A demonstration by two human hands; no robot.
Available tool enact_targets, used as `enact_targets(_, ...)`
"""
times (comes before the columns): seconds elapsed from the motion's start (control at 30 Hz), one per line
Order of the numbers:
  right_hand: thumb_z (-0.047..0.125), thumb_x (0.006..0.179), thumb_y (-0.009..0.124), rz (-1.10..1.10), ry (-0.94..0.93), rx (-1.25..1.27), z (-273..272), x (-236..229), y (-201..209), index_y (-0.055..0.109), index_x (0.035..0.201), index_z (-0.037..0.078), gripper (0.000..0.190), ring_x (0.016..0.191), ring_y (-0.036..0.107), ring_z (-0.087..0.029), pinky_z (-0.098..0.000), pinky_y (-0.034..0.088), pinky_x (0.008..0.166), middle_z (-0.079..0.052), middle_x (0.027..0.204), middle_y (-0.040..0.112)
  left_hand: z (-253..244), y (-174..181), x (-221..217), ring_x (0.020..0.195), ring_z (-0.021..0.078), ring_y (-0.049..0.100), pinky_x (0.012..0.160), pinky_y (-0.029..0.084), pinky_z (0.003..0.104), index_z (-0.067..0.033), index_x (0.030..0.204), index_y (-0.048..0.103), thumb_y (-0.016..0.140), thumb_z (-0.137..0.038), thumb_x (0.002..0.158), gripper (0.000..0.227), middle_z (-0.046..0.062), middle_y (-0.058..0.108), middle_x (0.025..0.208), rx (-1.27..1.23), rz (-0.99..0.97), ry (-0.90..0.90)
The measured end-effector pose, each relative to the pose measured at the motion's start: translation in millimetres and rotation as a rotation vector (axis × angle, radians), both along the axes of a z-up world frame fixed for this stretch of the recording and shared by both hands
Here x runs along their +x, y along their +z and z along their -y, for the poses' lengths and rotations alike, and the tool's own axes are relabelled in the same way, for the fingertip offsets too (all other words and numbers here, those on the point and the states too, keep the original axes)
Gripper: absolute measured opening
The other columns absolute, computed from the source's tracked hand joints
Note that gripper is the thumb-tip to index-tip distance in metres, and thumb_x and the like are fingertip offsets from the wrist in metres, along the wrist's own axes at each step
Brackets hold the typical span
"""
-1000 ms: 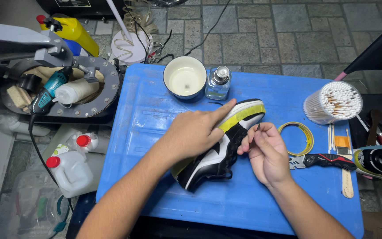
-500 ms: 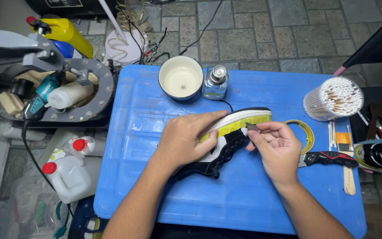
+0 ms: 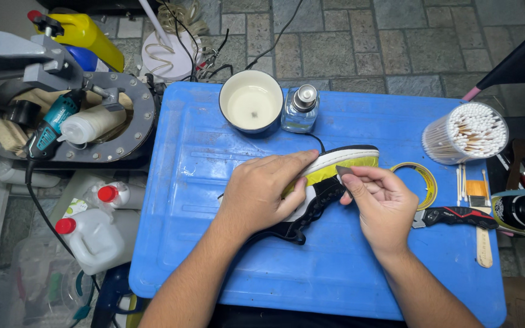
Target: The person applies yellow masking tape along the midsole of a black and white sneaker, smoothing it down and trimming excess with a utility knife. They then remove the tape and reapply it to the other side of the same shoe.
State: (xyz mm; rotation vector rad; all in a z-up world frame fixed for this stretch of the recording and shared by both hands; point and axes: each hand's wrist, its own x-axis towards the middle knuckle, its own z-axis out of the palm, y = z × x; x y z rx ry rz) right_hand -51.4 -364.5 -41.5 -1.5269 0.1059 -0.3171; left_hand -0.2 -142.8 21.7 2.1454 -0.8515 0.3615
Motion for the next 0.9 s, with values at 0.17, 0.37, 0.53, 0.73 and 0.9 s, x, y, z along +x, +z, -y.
enact_targets(0.17, -0.001, 0.097, 0.069, 0.04, 0.006, -0.008, -2.1, -1.5, -4.7, 0.066, 0.114, -0.008, 0.018, 0.089, 0.073, -0.014, -0.0266, 0.061, 0.074, -0.017, 0.107, 0.074, 2.3, 1.4, 0.9, 0.098, 0.0245, 0.074, 0.082, 0.056, 0.038, -0.0089, 0.126, 0.068, 0.07, -0.015, 0.09, 0.037, 0.008, 0.076, 0.115, 0.014, 0.03, 0.001)
enact_targets(0.37, -0.001, 0.102, 0.067, 0.146, -0.035, 0.052, 8.3, 2.2, -17.3, 0.061, 0.118, -0.007, 0.017, 0.094, 0.071, -0.016, -0.0293, 0.061, 0.083, -0.014, 0.109, 0.072, 17.6, 8.2, 12.1, 0.104, 0.0258, 0.066, 0.085, 0.049, 0.04, -0.01, 0.118, 0.069, 0.072, -0.017, 0.087, 0.032, 0.006, 0.068, 0.119, 0.117, 0.176, -0.089)
enact_targets(0.53, 0.002, 0.104, 0.07, 0.243, -0.112, 0.162, 26.3, 12.6, -25.2, 0.06, 0.122, -0.008, 0.023, 0.091, 0.07, -0.018, -0.0314, 0.061, 0.086, -0.015, 0.108, 0.071, 34.2, 14.1, 26.9, 0.097, 0.0243, 0.063, 0.076, 0.053, 0.038, -0.0102, 0.099, 0.069, 0.072, -0.018, 0.084, 0.017, 0.005, 0.066, 0.109, 0.245, 0.255, -0.156)
enact_targets(0.73, 0.0, 0.1, 0.074, 0.259, -0.137, 0.203, 33.8, 21.1, -30.6, 0.062, 0.126, -0.01, 0.03, 0.091, 0.069, -0.018, -0.0325, 0.061, 0.086, -0.014, 0.106, 0.069, 45.2, 16.3, 29.8, 0.099, 0.0218, 0.063, 0.07, 0.057, 0.034, -0.0064, 0.094, 0.07, 0.068, -0.017, 0.082, 0.016, 0.005, 0.063, 0.107, 0.366, 0.341, -0.151)
enact_targets(0.9, -0.001, 0.1, 0.073, 0.218, -0.13, 0.143, 33.8, 19.6, -26.2, 0.063, 0.126, -0.011, 0.03, 0.093, 0.068, -0.017, -0.0315, 0.06, 0.086, -0.014, 0.109, 0.069, 38.4, 13.8, 33.8, 0.098, 0.0205, 0.062, 0.063, 0.053, 0.033, 0.0001, 0.101, 0.068, 0.07, -0.016, 0.084, 0.023, 0.006, 0.062, 0.109, 0.418, 0.426, -0.21)
